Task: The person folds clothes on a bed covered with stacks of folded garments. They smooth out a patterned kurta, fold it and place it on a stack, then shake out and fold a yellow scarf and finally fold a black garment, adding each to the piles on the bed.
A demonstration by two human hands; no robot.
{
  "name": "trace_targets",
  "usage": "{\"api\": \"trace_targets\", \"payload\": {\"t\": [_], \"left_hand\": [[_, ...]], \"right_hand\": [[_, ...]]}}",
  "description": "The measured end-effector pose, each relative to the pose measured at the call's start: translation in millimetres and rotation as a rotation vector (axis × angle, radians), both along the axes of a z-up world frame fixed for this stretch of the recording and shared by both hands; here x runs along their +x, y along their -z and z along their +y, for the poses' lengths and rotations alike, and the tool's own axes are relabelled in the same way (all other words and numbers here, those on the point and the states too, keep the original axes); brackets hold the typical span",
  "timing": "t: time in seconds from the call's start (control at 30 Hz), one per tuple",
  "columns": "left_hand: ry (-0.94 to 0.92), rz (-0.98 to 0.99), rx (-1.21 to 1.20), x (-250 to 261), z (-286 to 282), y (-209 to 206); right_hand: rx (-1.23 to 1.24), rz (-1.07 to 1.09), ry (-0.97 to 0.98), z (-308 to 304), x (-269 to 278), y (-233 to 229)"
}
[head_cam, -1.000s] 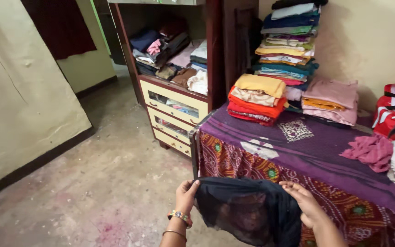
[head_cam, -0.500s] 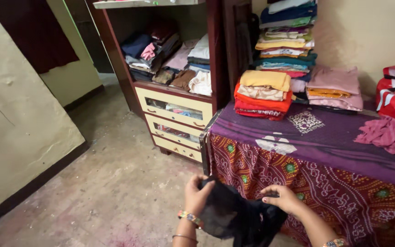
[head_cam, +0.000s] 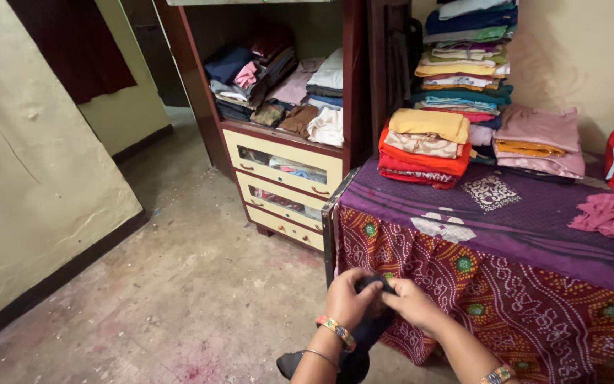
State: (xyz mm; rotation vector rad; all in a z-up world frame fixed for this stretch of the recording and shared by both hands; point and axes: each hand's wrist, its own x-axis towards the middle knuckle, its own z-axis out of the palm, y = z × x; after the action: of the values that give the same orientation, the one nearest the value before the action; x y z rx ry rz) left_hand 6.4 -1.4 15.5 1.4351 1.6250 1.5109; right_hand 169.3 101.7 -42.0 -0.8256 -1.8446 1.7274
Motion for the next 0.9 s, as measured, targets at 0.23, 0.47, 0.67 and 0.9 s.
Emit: {"api": "trace_targets", "payload": {"t": [0.23,0.47,0.67,0.9], "left_hand": [[0.273,-0.390,-0.096,10,2,11],[0.235,-0.135,-0.040,-6,18,46],[0.134,-0.056,-0.001,-61,32,67],[-0.076,0.151,-0.162,-128,13,58]], "right_hand": [[0.046,0.034,0.148,12,-9,-38],[0.186,0.018,0.340,60,5,-93],[0.220,0.184,0.591,138,54,-146],[0.429,0.306,0.841,201,152,-186]]}}
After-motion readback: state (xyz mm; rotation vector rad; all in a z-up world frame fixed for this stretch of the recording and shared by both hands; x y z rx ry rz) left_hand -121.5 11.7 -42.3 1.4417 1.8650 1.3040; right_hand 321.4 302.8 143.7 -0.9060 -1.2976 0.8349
